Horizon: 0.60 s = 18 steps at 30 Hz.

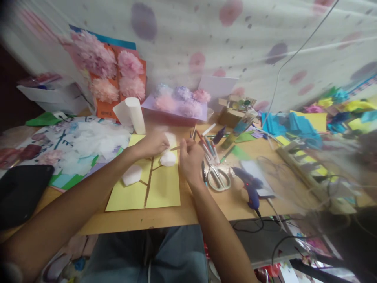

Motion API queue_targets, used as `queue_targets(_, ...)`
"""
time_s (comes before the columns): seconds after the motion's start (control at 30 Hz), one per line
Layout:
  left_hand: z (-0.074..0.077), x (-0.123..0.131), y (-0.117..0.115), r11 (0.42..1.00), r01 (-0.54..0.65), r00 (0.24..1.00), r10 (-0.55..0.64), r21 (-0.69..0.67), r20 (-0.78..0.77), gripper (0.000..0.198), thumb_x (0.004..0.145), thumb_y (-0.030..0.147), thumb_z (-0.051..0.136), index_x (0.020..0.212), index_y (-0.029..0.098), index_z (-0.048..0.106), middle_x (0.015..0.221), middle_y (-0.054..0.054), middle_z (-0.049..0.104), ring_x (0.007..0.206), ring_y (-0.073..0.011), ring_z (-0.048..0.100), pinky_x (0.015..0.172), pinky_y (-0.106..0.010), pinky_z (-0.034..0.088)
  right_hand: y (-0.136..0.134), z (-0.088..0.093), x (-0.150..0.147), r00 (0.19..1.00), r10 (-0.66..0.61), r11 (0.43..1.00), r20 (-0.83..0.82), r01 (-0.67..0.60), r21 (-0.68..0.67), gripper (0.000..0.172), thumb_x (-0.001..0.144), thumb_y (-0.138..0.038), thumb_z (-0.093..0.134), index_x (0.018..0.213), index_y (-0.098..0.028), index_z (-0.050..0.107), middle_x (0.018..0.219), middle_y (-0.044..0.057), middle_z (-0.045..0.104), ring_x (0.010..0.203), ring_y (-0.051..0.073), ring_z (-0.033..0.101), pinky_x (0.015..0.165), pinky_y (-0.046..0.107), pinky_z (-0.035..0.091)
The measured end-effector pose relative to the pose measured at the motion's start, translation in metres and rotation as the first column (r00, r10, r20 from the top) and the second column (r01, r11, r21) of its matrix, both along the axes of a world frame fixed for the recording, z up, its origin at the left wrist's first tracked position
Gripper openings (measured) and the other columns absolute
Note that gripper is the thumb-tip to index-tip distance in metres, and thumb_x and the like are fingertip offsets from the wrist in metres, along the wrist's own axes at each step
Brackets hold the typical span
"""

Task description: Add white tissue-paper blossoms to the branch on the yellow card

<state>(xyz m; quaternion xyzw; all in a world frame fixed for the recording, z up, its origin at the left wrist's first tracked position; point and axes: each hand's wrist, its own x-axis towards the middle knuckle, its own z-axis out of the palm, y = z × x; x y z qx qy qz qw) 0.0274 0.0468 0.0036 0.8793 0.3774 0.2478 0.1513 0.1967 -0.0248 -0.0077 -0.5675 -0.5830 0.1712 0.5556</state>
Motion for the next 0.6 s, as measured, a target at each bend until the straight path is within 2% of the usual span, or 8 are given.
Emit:
queue_targets(0.13,0.002,0.000,-0.003,0.998,-0.023,0.998,0.020,-0.054,-0.054,0.038,0.073,0.005,0.053,0.041,0.020,0.042,0.043,0.003,0.034,0.046,-0.0118,0.028,0.054,-0.033,0.021,-0.004,0.005,-0.003,0.993,-0.111,0.987,0.045,0.104,0.125,0.039,0.097,-0.039,0.051,0.062,-0.022,0.053,0.054,-0.003,0.050,0.053,0.015,0.047,0.056,0.030,0.033)
queue_targets(0.2,0.002,0.000,-0.004,0.999,-0.022,0.999,0.020,-0.049,-0.043,0.037,0.074,0.005,0.052,0.042,0.021,0.041,0.044,0.003,0.033,0.046,-0.0118,0.029,0.053,-0.032,0.020,-0.005,0.005,-0.003,0.991,-0.122,0.983,0.060,0.113,0.147,0.037,0.097,-0.040,0.050,0.064,-0.022,0.054,0.054,-0.003,0.049,0.053,0.015,0.047,0.056,0.030,0.032)
queue_targets(0.43,0.000,-0.001,-0.008,1.000,-0.014,0.999,0.014,-0.009,-0.038,0.032,0.074,0.009,0.053,0.044,0.020,0.054,0.043,0.001,0.046,0.049,-0.0138,0.039,0.056,-0.029,0.032,0.000,-0.006,-0.001,0.998,0.000,0.999,0.062,-0.003,0.036,0.038,0.097,-0.048,0.051,0.073,-0.021,0.062,0.057,-0.001,0.058,0.052,0.016,0.053,0.055,0.029,0.036)
queue_targets(0.6,-0.001,-0.001,-0.008,1.000,0.010,0.999,-0.010,0.018,-0.033,0.030,0.075,0.009,0.054,0.049,0.020,0.062,0.046,-0.001,0.055,0.052,-0.0157,0.047,0.062,-0.030,0.040,0.002,-0.008,-0.001,0.993,0.027,1.000,0.115,-0.028,0.004,0.037,0.097,-0.045,0.051,0.070,-0.022,0.060,0.055,-0.001,0.058,0.051,0.015,0.051,0.055,0.029,0.033)
